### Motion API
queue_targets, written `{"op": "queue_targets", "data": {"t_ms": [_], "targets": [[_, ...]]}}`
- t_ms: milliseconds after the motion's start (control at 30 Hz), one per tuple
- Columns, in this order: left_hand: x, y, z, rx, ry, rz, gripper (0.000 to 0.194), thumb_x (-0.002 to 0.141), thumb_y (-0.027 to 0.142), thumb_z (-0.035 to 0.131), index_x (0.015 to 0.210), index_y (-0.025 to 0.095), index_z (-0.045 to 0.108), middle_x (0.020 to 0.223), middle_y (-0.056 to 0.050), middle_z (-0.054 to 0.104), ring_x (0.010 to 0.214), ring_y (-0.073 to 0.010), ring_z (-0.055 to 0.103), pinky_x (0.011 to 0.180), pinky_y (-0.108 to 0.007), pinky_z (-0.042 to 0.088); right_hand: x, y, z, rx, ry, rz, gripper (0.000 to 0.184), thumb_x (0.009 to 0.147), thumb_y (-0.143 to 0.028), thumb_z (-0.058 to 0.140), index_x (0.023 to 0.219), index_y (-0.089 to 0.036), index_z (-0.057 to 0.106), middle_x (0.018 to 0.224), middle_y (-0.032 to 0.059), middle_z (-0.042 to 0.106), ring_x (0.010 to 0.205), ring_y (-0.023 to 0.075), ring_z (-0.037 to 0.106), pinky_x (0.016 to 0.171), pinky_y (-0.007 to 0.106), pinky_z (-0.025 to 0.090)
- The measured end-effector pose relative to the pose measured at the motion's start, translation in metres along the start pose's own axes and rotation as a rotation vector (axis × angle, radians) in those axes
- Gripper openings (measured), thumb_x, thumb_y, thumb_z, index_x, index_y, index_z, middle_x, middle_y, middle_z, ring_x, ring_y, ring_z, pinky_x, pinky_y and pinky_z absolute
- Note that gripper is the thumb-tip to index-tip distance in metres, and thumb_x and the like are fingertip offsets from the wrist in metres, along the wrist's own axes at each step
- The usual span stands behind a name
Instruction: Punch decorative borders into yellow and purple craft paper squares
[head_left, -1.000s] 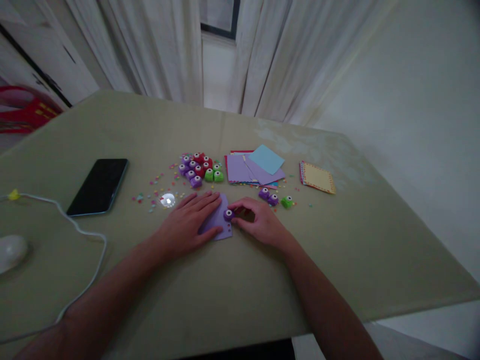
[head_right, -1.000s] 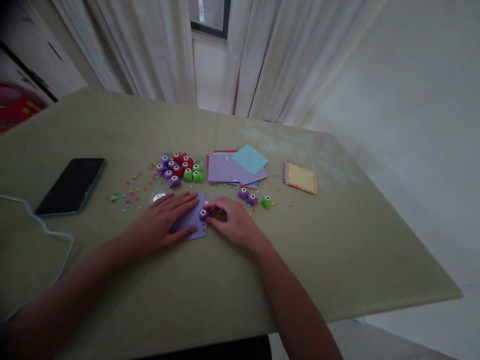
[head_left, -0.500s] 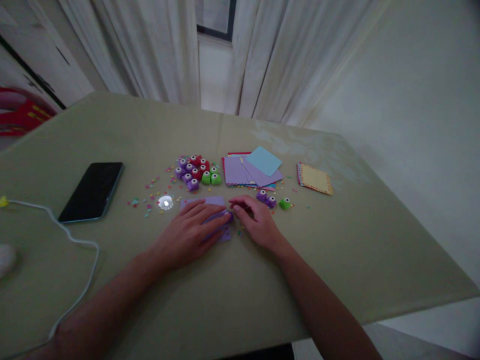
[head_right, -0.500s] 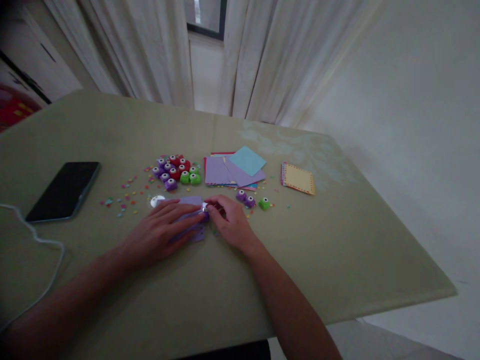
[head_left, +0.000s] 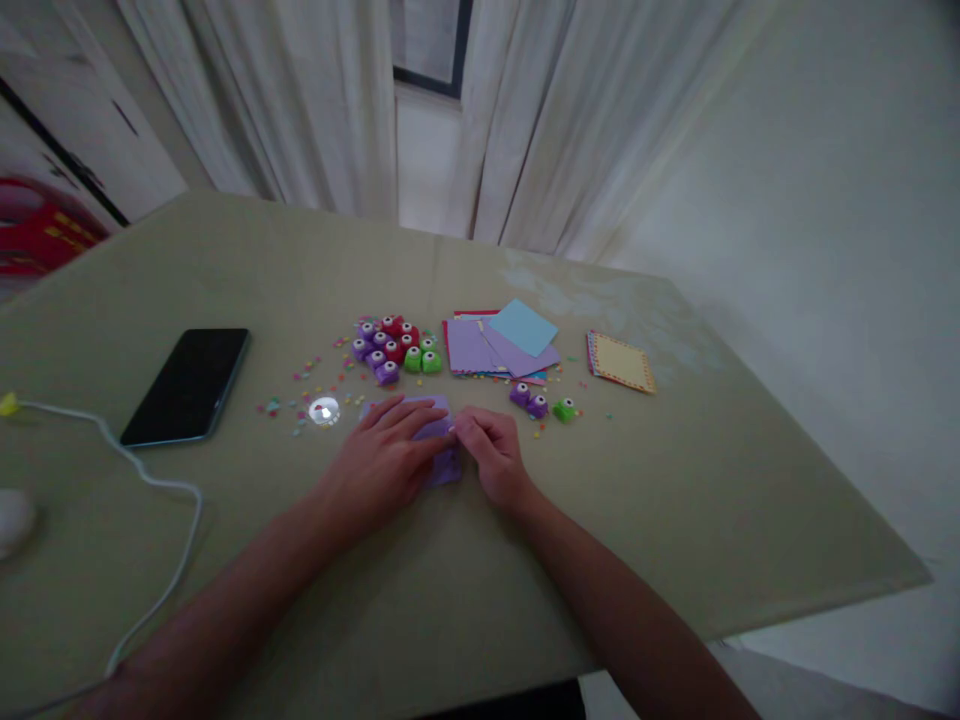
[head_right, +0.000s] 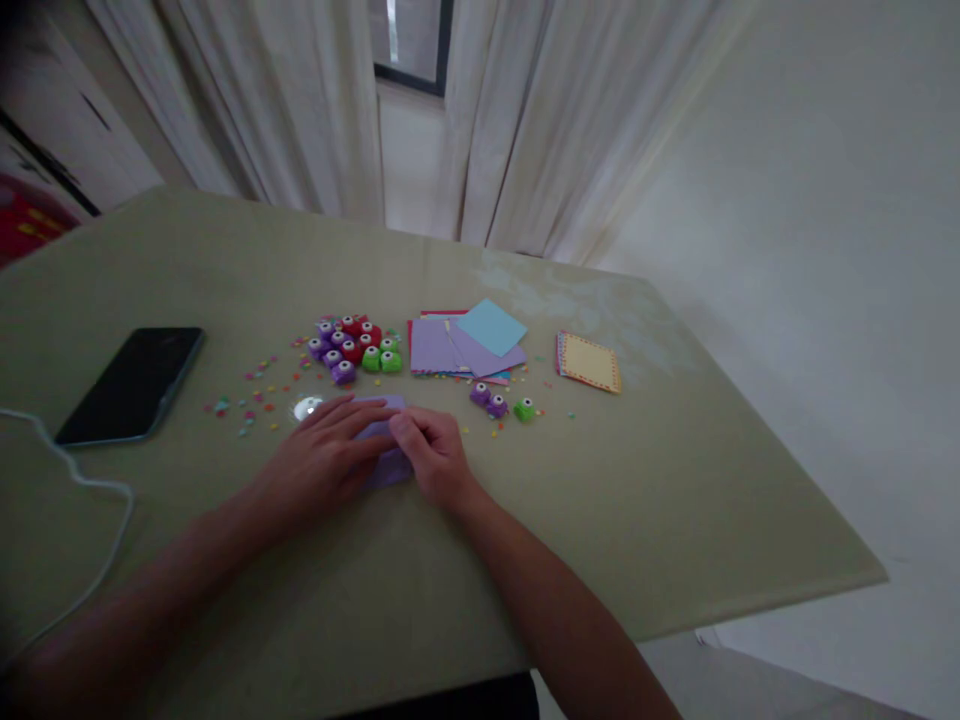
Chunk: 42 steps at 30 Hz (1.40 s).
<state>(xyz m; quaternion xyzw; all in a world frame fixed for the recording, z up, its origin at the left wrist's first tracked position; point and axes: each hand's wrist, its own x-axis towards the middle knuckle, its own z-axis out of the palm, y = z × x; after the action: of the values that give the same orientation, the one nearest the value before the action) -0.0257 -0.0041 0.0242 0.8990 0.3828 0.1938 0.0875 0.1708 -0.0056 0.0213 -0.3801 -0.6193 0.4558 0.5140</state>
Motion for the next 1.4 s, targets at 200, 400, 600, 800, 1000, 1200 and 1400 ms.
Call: {"op": "queue_targets", "data": {"t_ms": [200, 400, 600, 800, 1000, 1200, 1400], "targets": [[0.001, 0.003, 0.0, 0.01, -0.01, -0.031, 0.044, 0.098, 0.011, 0.064, 0.134, 0.033, 0.076, 0.145, -0.006, 0.072, 0.141, -0.0331, 0.061, 0.123, -0.06, 0.042, 0.006, -0.008, 0.011, 0.003, 0.098, -0.036, 0.059, 0.104, -0.065, 0.055, 0.064, -0.024, 0.041, 0.064, -0.0027, 0.037, 0.06, 0.015, 0.034, 0.06, 0.032, 0.033], [-0.001, 0.004, 0.0, 0.03, -0.007, -0.031, 0.037, 0.097, 0.013, 0.066, 0.128, 0.028, 0.08, 0.144, -0.01, 0.071, 0.137, -0.0348, 0.063, 0.123, -0.062, 0.042, 0.013, -0.011, 0.03, 0.042, 0.026, 0.009, 0.06, 0.104, -0.062, 0.057, 0.06, -0.024, 0.04, 0.061, -0.0034, 0.035, 0.058, 0.0139, 0.03, 0.058, 0.032, 0.03], [0.002, 0.005, 0.002, 0.047, 0.019, -0.02, 0.031, 0.097, 0.012, 0.065, 0.117, 0.029, 0.082, 0.144, -0.008, 0.072, 0.139, -0.0322, 0.061, 0.125, -0.059, 0.04, 0.015, -0.002, 0.027, 0.156, 0.087, 0.103, 0.065, 0.1, -0.064, 0.061, 0.055, -0.025, 0.036, 0.054, -0.0053, 0.031, 0.053, 0.0127, 0.026, 0.053, 0.032, 0.026], [0.005, 0.005, 0.005, 0.032, 0.037, -0.029, 0.04, 0.094, 0.004, 0.061, 0.113, 0.031, 0.083, 0.139, -0.007, 0.073, 0.14, -0.0309, 0.06, 0.129, -0.061, 0.035, 0.022, 0.001, 0.027, 0.22, 0.098, 0.105, 0.065, 0.1, -0.061, 0.064, 0.054, -0.024, 0.037, 0.053, -0.0058, 0.031, 0.051, 0.012, 0.025, 0.053, 0.032, 0.025], [0.002, 0.002, 0.004, 0.025, 0.039, -0.014, 0.042, 0.092, 0.003, 0.06, 0.117, 0.03, 0.081, 0.142, -0.007, 0.071, 0.145, -0.0305, 0.057, 0.136, -0.062, 0.023, 0.014, 0.008, 0.029, 0.159, 0.147, 0.074, 0.065, 0.101, -0.064, 0.061, 0.057, -0.024, 0.036, 0.056, -0.0053, 0.031, 0.054, 0.0127, 0.026, 0.055, 0.033, 0.026], [-0.001, -0.005, 0.006, -0.075, 0.033, 0.06, 0.059, 0.093, 0.0, 0.052, 0.143, 0.028, 0.066, 0.144, -0.006, 0.071, 0.141, -0.0245, 0.061, 0.136, -0.055, 0.026, 0.011, 0.008, 0.013, -0.027, 0.229, 0.002, 0.059, 0.106, -0.064, 0.054, 0.065, -0.024, 0.038, 0.063, -0.0048, 0.034, 0.058, 0.0137, 0.031, 0.057, 0.032, 0.028], [-0.002, -0.015, 0.006, -0.094, 0.119, -0.06, 0.041, 0.107, 0.02, 0.046, 0.146, 0.02, 0.06, 0.146, -0.012, 0.07, 0.136, -0.0262, 0.064, 0.13, -0.053, 0.035, 0.029, -0.002, -0.021, -0.365, -0.008, 0.049, 0.03, 0.102, -0.044, 0.067, 0.083, -0.022, 0.06, 0.074, -0.0039, 0.053, 0.065, 0.0138, 0.044, 0.062, 0.029, 0.034]]}}
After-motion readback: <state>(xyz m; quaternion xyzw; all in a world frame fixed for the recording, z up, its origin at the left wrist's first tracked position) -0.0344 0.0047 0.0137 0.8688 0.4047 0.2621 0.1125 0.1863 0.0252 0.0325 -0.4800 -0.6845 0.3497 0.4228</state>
